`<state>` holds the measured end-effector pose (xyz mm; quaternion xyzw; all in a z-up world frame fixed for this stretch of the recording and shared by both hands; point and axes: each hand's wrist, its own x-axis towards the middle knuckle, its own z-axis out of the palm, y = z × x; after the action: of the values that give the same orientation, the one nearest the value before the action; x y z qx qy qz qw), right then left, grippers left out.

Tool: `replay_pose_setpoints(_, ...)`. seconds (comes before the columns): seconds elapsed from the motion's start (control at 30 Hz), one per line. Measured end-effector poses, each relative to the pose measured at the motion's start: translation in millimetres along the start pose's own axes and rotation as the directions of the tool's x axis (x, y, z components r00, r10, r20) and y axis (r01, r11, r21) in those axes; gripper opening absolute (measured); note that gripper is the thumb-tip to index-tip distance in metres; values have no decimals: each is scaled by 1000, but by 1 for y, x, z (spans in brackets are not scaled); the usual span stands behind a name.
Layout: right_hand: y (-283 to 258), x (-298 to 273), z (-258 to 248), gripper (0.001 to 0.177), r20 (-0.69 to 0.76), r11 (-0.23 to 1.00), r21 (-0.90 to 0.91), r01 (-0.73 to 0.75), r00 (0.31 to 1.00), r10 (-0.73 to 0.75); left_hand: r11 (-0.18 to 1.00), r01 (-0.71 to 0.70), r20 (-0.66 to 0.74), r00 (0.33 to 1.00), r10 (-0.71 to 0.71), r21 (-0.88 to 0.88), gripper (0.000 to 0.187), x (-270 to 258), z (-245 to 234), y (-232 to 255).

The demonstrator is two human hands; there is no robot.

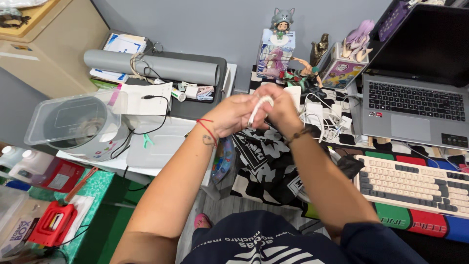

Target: The person manipulates various electronics, cables, and containers on a desk, winds a white charging cable, places items into a black bag, handles notebooks and a tube of vitamins, and interacts with items in a refrigerator.

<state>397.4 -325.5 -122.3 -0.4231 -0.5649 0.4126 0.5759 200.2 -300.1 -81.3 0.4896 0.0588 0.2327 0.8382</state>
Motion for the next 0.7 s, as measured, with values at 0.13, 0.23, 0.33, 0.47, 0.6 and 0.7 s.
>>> replay_pose_setpoints(0.13, 2, -25, 18, 30, 0, 933, -300, -201, 978, 211, 955, -240, -250, 949, 194, -172, 28, 7, -3, 8)
replay_pose_setpoints(0.23, -35, -42, 22, 24, 161, 826, -551, -122, 955, 248, 937, -308, -437, 829, 348, 163, 25, 13, -17, 15)
replay_pose_setpoints(0.33, -66, -42, 13, 21, 423, 691, -647, 322, 906, -26, 589, -112, -310, 763, 567, 801, 26, 3, -27, 5)
replay_pose_setpoints(0.47, -82, -27, -7, 20, 263, 696, -679, 234, 963, -67, 549, 115, -366, 852, 374, 828, 27, -3, -29, -23)
replay_pose_setpoints(0.6, -58, -4, -24, 18, -3, 836, -546, 60, 997, -73, 847, 35, -230, 968, 104, 531, 30, -4, -18, -33)
replay_pose_setpoints(0.7, -20, 3, -19, 11, 16, 985, -173, -4, 1000, 7, 987, -12, -45, 999, 19, 159, 29, -9, -8, -24)
